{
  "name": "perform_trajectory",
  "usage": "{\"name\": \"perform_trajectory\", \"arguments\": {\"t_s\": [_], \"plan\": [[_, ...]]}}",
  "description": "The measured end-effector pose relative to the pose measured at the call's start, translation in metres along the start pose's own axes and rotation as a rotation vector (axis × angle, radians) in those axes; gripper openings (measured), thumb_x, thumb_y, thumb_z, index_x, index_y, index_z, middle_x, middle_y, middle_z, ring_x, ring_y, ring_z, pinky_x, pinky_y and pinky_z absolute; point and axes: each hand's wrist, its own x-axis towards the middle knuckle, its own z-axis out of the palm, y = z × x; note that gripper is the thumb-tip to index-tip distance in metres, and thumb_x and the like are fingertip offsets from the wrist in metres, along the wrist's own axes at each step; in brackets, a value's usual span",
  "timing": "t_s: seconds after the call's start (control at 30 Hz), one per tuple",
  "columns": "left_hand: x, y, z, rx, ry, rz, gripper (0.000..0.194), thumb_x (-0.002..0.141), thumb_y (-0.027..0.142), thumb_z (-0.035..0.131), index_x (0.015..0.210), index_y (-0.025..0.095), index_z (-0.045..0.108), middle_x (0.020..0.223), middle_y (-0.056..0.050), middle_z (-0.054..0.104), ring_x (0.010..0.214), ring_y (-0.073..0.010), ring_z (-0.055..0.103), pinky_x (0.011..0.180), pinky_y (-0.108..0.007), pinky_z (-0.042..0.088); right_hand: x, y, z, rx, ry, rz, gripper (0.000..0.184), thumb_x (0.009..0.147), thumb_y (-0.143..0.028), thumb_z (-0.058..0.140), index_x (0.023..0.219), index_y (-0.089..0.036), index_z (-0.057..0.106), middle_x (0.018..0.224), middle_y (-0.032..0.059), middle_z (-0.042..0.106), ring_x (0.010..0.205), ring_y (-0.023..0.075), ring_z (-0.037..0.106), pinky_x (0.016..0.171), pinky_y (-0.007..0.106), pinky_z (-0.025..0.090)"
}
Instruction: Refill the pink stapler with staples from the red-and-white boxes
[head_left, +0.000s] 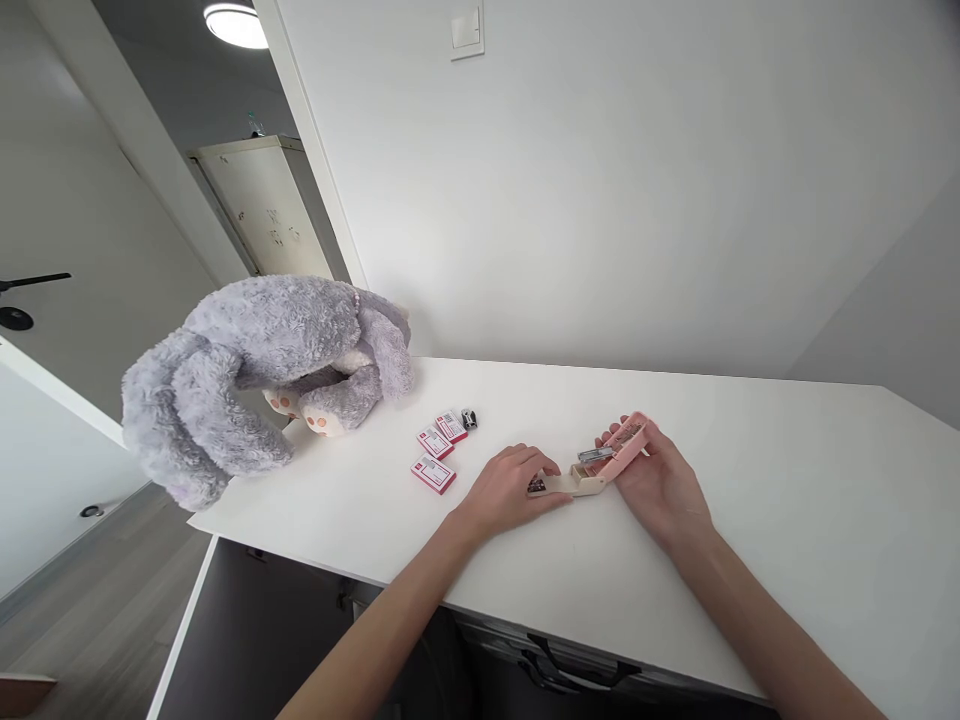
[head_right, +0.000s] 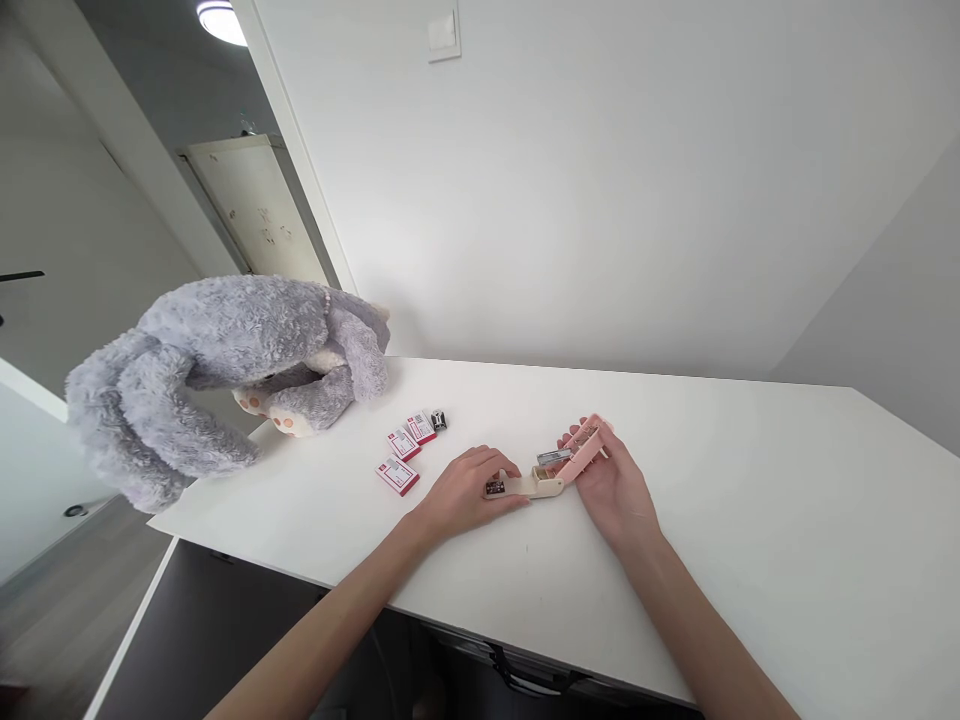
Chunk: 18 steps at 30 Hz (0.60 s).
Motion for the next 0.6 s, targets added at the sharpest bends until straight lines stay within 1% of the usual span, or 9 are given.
{"name": "perform_trajectory", "arguments": {"t_s": [0.1,0.17,0.33,0.4,0.5,0.6], "plan": [[0.0,-0.004,0.003,0.028,0.045,-0.054,0.025,0.091,0.044,0.073,0.105,0.024,0.065,0.103,-0.004,0.073,0.095,-0.0233,0.067,0.089,-0.04,0.051,0.002,0.0,-0.004,0.006,0.049,-0.025,0.022,0.089,-0.049,0.071,0.101,-0.031,0.068,0.117,0.0021,0.067,0.121,0.0266,0.064,0.109,0.048,0.055],[0.0,-0.007,0.005,0.036,0.079,-0.093,0.023,0.092,0.041,0.072,0.106,0.024,0.063,0.105,-0.003,0.072,0.097,-0.0239,0.065,0.09,-0.041,0.05,0.004,0.001,-0.006,0.004,0.076,-0.038,0.024,0.087,-0.049,0.073,0.101,-0.03,0.069,0.118,0.0034,0.069,0.124,0.0276,0.064,0.113,0.047,0.054],[-0.001,-0.013,0.008,0.049,0.121,-0.155,0.02,0.094,0.033,0.07,0.108,0.024,0.06,0.112,-0.004,0.07,0.103,-0.0257,0.061,0.091,-0.043,0.048,0.009,0.003,-0.013,-0.061,0.179,-0.046,0.026,0.084,-0.045,0.074,0.101,-0.027,0.07,0.116,0.0048,0.072,0.122,0.0281,0.066,0.111,0.047,0.056],[-0.001,-0.013,0.009,0.064,0.134,-0.17,0.018,0.095,0.032,0.069,0.109,0.023,0.06,0.113,-0.004,0.07,0.105,-0.0263,0.06,0.093,-0.045,0.047,0.009,0.003,-0.013,-0.153,0.237,-0.078,0.025,0.083,-0.042,0.075,0.102,-0.026,0.07,0.117,0.0043,0.072,0.121,0.0273,0.067,0.109,0.045,0.056],[-0.001,-0.014,0.01,0.094,0.173,-0.189,0.016,0.097,0.029,0.066,0.11,0.023,0.059,0.114,-0.005,0.069,0.111,-0.0276,0.058,0.097,-0.047,0.046,0.004,0.003,-0.011,-0.384,0.322,-0.138,0.028,0.083,-0.043,0.073,0.104,-0.027,0.07,0.119,0.004,0.073,0.119,0.0287,0.067,0.103,0.044,0.056],[-0.001,-0.015,0.01,0.12,0.211,-0.191,0.016,0.097,0.025,0.064,0.111,0.023,0.058,0.117,-0.006,0.068,0.117,-0.029,0.055,0.101,-0.048,0.044,0.0,0.003,-0.008,-0.63,0.376,-0.123,0.031,0.085,-0.047,0.067,0.108,-0.028,0.07,0.122,0.0044,0.073,0.117,0.0314,0.067,0.098,0.047,0.055]]}}
